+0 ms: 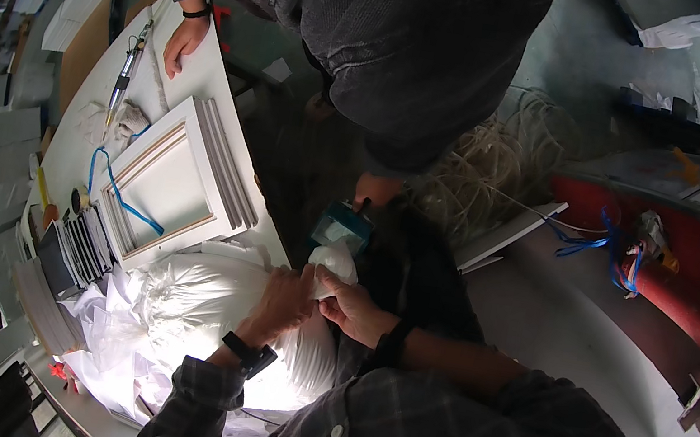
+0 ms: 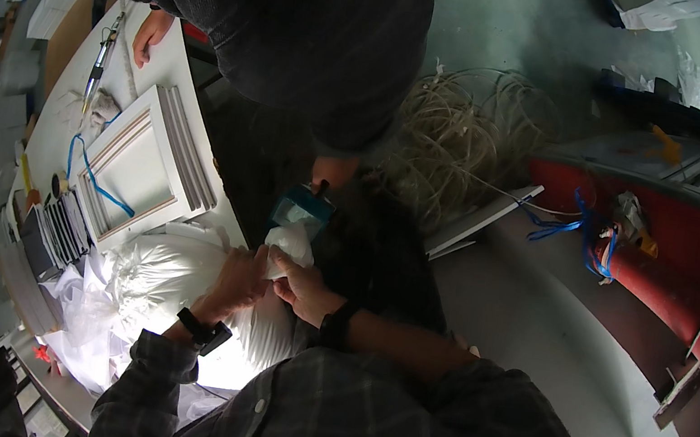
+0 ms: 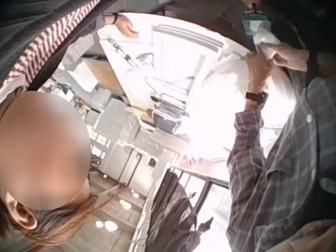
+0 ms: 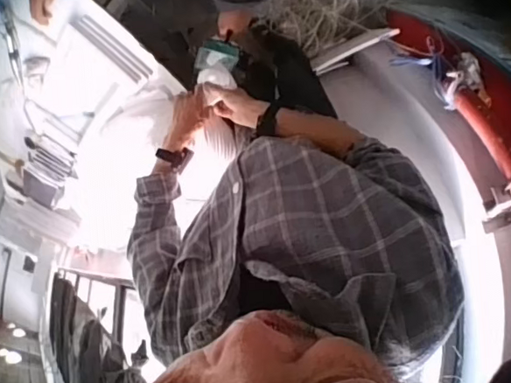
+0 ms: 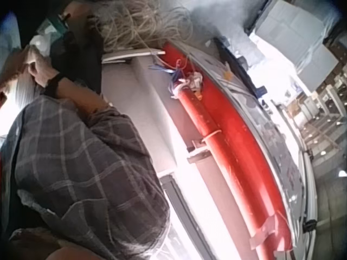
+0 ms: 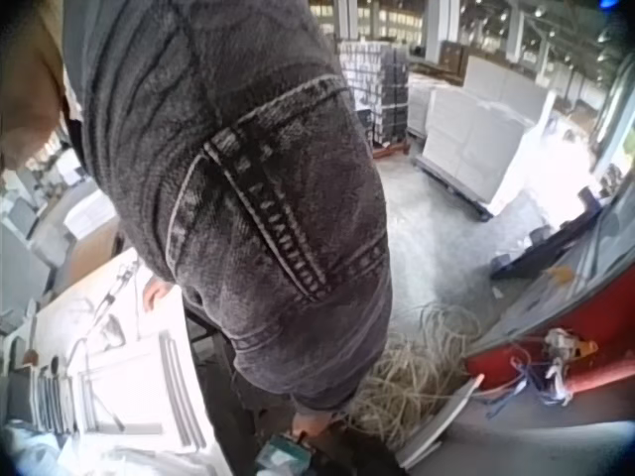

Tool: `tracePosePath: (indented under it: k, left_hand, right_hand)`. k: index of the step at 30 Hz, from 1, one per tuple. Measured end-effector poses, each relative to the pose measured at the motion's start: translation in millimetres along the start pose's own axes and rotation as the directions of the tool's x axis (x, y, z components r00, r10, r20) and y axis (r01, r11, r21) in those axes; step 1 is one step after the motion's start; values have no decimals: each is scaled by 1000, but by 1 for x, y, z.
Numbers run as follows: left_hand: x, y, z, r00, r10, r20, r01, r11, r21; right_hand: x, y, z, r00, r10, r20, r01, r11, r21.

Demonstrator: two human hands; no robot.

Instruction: The person unties a blue ribbon on a large white plastic bag filled with material. They then use a handheld tape dispenser to apply tape to the top of the bag, securing the opening. Another person assists by holding the bag and handing over the tape dispenser.

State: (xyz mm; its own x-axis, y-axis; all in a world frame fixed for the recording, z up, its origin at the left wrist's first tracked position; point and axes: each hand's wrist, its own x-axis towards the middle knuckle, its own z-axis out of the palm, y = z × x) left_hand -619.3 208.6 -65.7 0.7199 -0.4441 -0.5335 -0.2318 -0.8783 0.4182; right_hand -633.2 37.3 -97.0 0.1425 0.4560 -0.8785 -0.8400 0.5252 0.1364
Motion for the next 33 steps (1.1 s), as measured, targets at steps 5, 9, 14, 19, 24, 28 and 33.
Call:
tracePosePath:
  k: [5, 9, 14, 19, 24, 28, 33]
  left_hand:
    - [3, -1, -7, 998, -21, 52, 25, 996, -80]
    - [4, -6, -7, 999, 11, 46, -5, 992, -128]
    - [2, -5, -2, 998, 47, -42, -52, 989, -136]
    - [0, -3, 3, 991, 1, -132, -26, 983, -184]
    - [-5, -6, 7, 985, -2, -172, -39, 971, -234]
    - [-3, -1, -5, 997, -34, -74, 15, 969, -247]
    - [-4, 2, -8, 999, -30, -45, 19, 971, -238]
  right_hand:
    - [-1, 1, 3, 998, -54, -26, 53, 998, -26]
    - [8, 9, -6, 998, -50, 24, 50, 998, -31]
    - [-31, -8, 7, 995, 91, -41, -99, 952, -289]
    - [-17, 1, 2, 991, 130, 18, -112, 911, -397]
    - [-4, 17, 5, 999, 37, 0, -36, 978, -206]
    - [0, 21, 8, 998, -1, -62, -6, 993, -114]
    - [-2, 23, 13, 987, -95, -131, 91, 995, -36]
